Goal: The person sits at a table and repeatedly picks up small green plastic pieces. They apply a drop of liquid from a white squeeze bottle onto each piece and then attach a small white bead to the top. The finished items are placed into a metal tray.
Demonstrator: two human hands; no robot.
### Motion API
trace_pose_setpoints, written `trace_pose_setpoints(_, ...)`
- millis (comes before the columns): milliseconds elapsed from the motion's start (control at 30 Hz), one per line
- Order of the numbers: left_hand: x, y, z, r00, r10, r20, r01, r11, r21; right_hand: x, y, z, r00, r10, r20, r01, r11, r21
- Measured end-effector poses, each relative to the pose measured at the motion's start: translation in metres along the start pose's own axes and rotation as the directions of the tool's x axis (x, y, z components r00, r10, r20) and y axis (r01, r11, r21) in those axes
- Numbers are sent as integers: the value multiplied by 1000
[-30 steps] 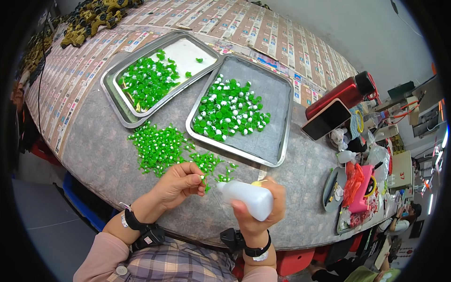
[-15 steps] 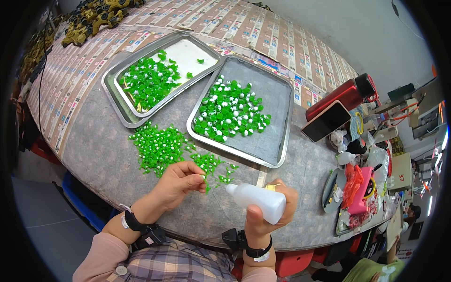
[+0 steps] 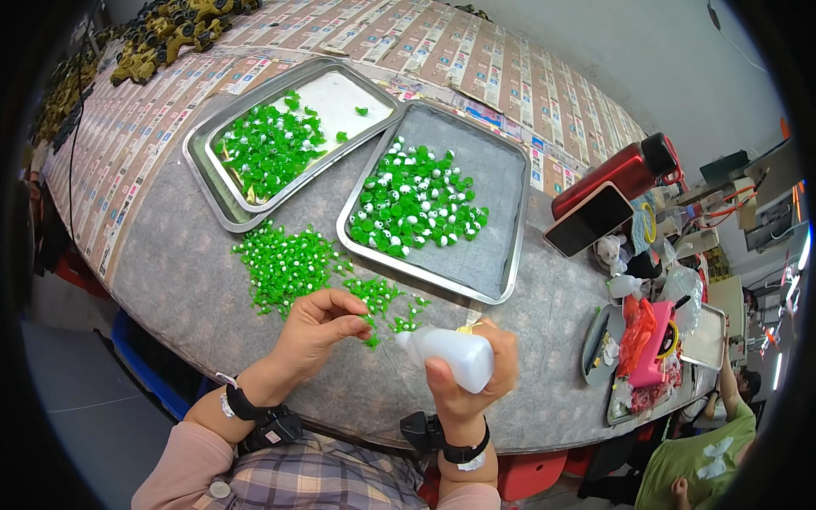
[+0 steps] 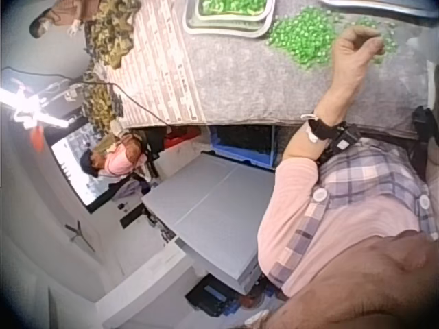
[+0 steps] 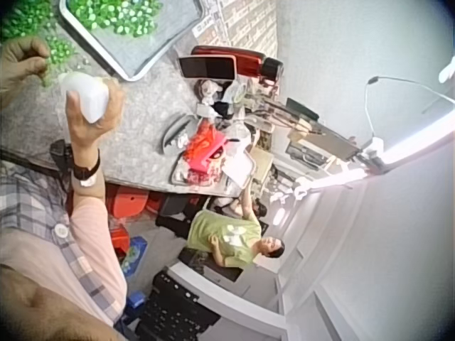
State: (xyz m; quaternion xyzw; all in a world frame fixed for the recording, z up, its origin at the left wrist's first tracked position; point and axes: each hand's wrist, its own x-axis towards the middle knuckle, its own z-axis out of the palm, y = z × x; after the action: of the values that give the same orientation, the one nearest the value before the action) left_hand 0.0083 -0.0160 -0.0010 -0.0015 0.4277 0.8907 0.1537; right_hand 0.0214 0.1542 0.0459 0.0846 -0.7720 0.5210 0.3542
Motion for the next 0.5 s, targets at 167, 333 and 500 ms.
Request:
trace_pose_setpoints(167,-1,-1,-2,1000,7,-7,-7,1000,0,7,5,-10,975,52,-216,-42,998,50)
trace_pose_setpoints(333,1,-2,-1,999,-8,-49,7,1000,-7,37,26,-51,939,334,-78,-327,941,81)
trace_pose_setpoints(500,2,-1,3,998,-28,-62,26,999,-45,23,92,-106,836,540,101,-538,842,-51)
